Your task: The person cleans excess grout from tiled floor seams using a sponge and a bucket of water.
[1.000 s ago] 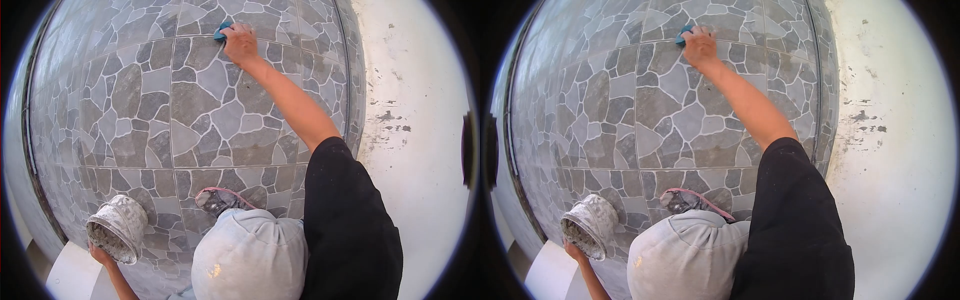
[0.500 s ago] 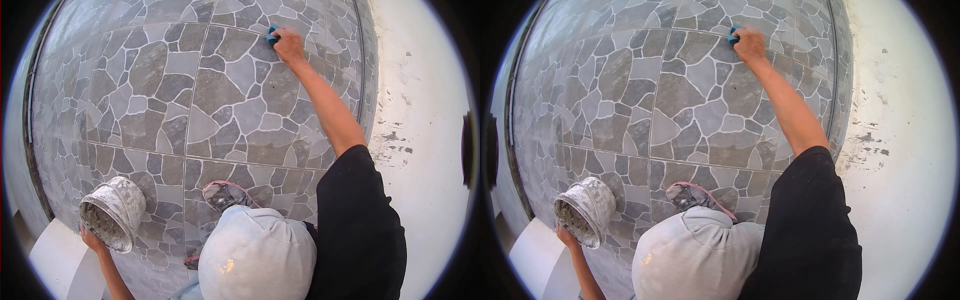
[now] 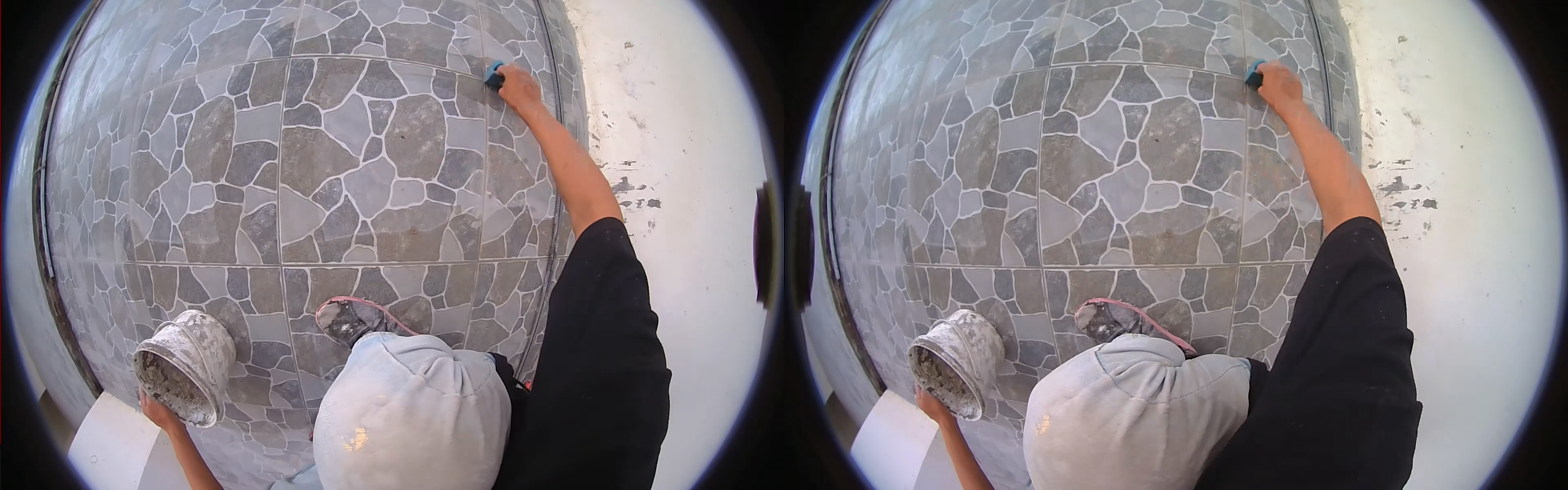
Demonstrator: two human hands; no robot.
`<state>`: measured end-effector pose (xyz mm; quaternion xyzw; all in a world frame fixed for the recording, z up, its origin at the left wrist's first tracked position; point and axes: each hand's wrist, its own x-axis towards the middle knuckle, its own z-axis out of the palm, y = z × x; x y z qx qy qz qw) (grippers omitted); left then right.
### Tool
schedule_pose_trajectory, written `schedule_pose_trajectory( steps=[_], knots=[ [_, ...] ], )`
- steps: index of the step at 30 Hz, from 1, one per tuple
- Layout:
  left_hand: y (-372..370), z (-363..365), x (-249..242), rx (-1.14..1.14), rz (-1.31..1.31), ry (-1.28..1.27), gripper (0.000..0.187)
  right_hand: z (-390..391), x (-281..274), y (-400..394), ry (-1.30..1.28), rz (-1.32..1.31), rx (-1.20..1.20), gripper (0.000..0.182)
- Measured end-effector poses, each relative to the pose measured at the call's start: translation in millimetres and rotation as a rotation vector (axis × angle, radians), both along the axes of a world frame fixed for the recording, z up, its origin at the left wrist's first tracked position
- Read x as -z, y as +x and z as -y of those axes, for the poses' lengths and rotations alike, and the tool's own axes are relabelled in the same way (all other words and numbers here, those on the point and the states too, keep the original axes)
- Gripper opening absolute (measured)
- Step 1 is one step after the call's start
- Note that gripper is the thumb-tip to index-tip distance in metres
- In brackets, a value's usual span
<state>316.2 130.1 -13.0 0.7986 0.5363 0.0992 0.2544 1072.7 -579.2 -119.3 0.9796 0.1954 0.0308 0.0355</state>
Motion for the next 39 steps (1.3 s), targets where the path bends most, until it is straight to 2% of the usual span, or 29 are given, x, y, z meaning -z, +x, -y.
schedule_pose_trajectory(
  steps=[1,2,4,6,7,8,10,12,14,16,18,20,21,23,24,26,27,28,31,33,37,39],
  knots=[
    [-2,-3,2,0.009,0.012,-0.007,0.046,33,-23,16,-0.331,-0.164,0.197,0.028],
    [-7,-8,2,0.051,-0.01,-0.009,0.046,44,-40,8,-0.341,-0.154,0.214,0.028],
    [0,-7,9,0.114,-0.028,-0.032,0.047,71,-71,-30,-0.024,0.084,0.19,0.031],
    [4,0,-2,-0.001,-0.074,-0.024,0.047,59,-77,-100,0.269,0.133,0.142,0.035],
    [1,-5,1,-0.073,0.028,-0.117,0.047,49,-77,-150,0.392,0.084,0.109,0.035],
    [-6,-12,7,-0.069,0.027,-0.116,0.047,33,-74,-203,0.476,0.029,0.078,0.035],
    [-18,-25,13,0.081,-0.063,-0.023,0.047,17,-53,-294,0.524,-0.144,0.005,0.033],
    [-17,-23,7,0.147,-0.155,0.032,0.047,11,-15,-323,0.538,-0.17,0.018,0.025],
    [-9,-18,0,0.225,-0.25,0.089,0.047,1,7,-272,0.557,-0.051,-0.004,0.021],
    [5,-7,2,-0.077,0.001,-0.041,0.043,-8,18,-185,0.59,0.064,0.024,0.026],
    [2,-9,1,-0.018,-0.023,-0.049,0.045,-15,19,-88,0.487,0.115,0.033,0.022],
    [-7,-18,1,0.162,-0.145,-0.001,0.047,-18,28,-30,0.433,0.218,0.0,0.022],
    [-19,-32,9,0.166,-0.141,-0.003,0.047,-20,25,-37,0.431,0.223,0.002,0.022],
    [-49,-54,27,0.386,-0.463,0.433,0.047,-24,17,-75,0.37,0.245,0.013,0.024],
    [-40,-39,27,0.379,-0.452,0.418,0.047,-14,18,-113,0.407,0.218,-0.011,0.024],
    [-8,-13,5,-0.01,-0.049,-0.091,0.046,9,7,-219,0.41,0.078,-0.067,0.027],
    [-18,-23,8,0.148,-0.203,0.062,0.047,18,-5,-272,0.375,-0.054,-0.047,0.03],
    [-16,-22,9,0.145,-0.206,0.06,0.047,25,-15,-314,0.359,-0.146,-0.035,0.031],
    [-15,-24,7,0.087,-0.251,0.084,0.047,25,-7,-313,0.435,-0.105,-0.019,0.031],
    [-13,-27,4,0.028,-0.043,-0.13,0.046,10,9,-244,0.452,-0.009,-0.031,0.031],
    [0,-9,-4,0.07,-0.179,0.039,0.046,-11,30,-53,0.297,0.158,0.038,0.027],
    [-8,-17,6,-0.119,0.068,-0.179,0.047,-19,25,-10,0.191,0.122,0.098,0.027]
  ],
)
